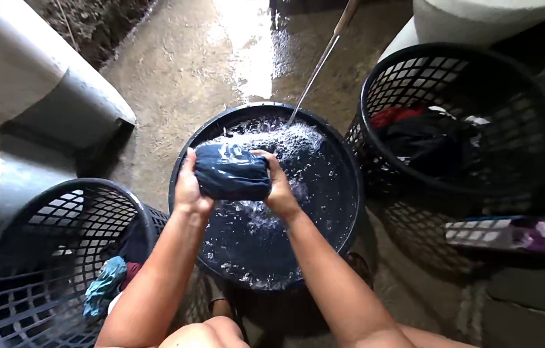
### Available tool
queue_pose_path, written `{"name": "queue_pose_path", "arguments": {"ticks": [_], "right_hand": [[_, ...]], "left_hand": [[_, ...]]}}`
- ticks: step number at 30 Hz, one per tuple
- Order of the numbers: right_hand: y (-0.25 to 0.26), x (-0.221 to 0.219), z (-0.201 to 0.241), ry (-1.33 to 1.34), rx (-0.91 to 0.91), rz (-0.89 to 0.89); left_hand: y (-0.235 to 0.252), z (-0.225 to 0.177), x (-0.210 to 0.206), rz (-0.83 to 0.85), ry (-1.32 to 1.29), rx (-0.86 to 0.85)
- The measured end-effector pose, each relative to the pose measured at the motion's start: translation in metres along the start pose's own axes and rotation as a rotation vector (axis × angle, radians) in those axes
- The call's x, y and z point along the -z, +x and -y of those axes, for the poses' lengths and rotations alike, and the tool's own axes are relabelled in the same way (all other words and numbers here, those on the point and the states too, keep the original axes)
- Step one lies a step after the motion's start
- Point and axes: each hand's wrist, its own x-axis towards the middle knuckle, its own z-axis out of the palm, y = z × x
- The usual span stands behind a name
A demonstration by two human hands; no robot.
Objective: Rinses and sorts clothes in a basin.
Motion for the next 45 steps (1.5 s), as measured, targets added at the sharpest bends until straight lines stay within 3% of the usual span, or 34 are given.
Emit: {"name": "queue_pose_path", "arguments": {"ticks": [2, 4, 6, 8, 10, 12, 14, 17, 21, 22, 25, 28, 30, 32, 34, 35, 37, 38, 40, 42, 45], "right_hand": [[-0.012, 0.024, -0.017, 0.188, -0.327, 0.166], [-0.020, 0.015, -0.024, 0.563, -0.445, 0.221], [-0.017, -0.013, -0.012, 0.832, -0.451, 0.080], [-0.003, -0.030, 0.006, 0.931, -0.492, -0.144], [0.006, -0.031, 0.021, 0.802, -0.478, -0.288], [0.008, -0.033, 0.031, 0.575, -0.335, -0.302], [0.010, -0.039, 0.037, 0.269, -0.075, -0.230], [0.013, -0.047, 0.046, -0.276, 0.261, -0.062], [0.004, -0.057, 0.062, -0.659, 0.340, 0.173], [0.002, -0.058, 0.064, -0.705, 0.351, 0.235], [-0.005, -0.059, 0.072, -0.788, 0.290, 0.435], [-0.011, -0.050, 0.075, -0.730, 0.181, 0.499], [-0.009, -0.026, 0.064, -0.491, 0.160, 0.363], [-0.008, 0.012, 0.051, -0.155, 0.071, 0.084], [-0.008, 0.051, 0.042, 0.263, 0.042, -0.244], [-0.005, 0.068, 0.039, 0.519, 0.139, -0.345], [0.004, 0.098, 0.035, 0.946, 0.279, -0.417], [0.006, 0.109, 0.032, 1.001, 0.306, -0.413], [0.010, 0.125, 0.014, 0.851, 0.186, -0.478], [0.009, 0.134, -0.013, 0.479, -0.107, -0.625], [0.003, 0.132, -0.057, 0.038, -0.471, -0.748]], "left_hand": [[0.000, -0.007, -0.005, 0.022, 0.160, -0.271], [-0.008, 0.000, -0.004, 0.164, 0.359, -0.571], [-0.018, 0.007, 0.000, 0.377, 0.602, -0.762], [-0.022, 0.011, 0.004, 0.518, 0.641, -0.790], [-0.022, 0.013, 0.013, 0.494, 0.492, -0.655], [-0.023, 0.012, 0.015, 0.325, 0.337, -0.404], [-0.023, 0.008, 0.011, 0.205, 0.279, -0.171], [-0.021, 0.010, 0.007, 0.146, 0.308, 0.039], [-0.009, 0.021, 0.037, 0.267, 0.305, 0.223], [-0.010, 0.024, 0.051, 0.230, 0.311, 0.265], [-0.019, 0.025, 0.068, 0.153, 0.384, 0.375], [-0.025, 0.031, 0.057, 0.265, 0.384, 0.386], [-0.020, 0.031, 0.023, 0.336, 0.343, 0.450], [-0.018, 0.017, 0.006, 0.484, 0.224, 0.445], [-0.016, 0.000, 0.009, 0.594, 0.276, 0.232], [-0.013, -0.009, 0.015, 0.622, 0.375, 0.113], [-0.007, -0.032, 0.029, 0.507, 0.524, -0.031], [-0.004, -0.044, 0.036, 0.411, 0.536, -0.062], [-0.001, -0.061, 0.052, 0.200, 0.544, -0.118], [0.002, -0.065, 0.068, 0.045, 0.629, -0.165], [0.010, -0.047, 0.092, 0.027, 0.832, -0.116]]}}
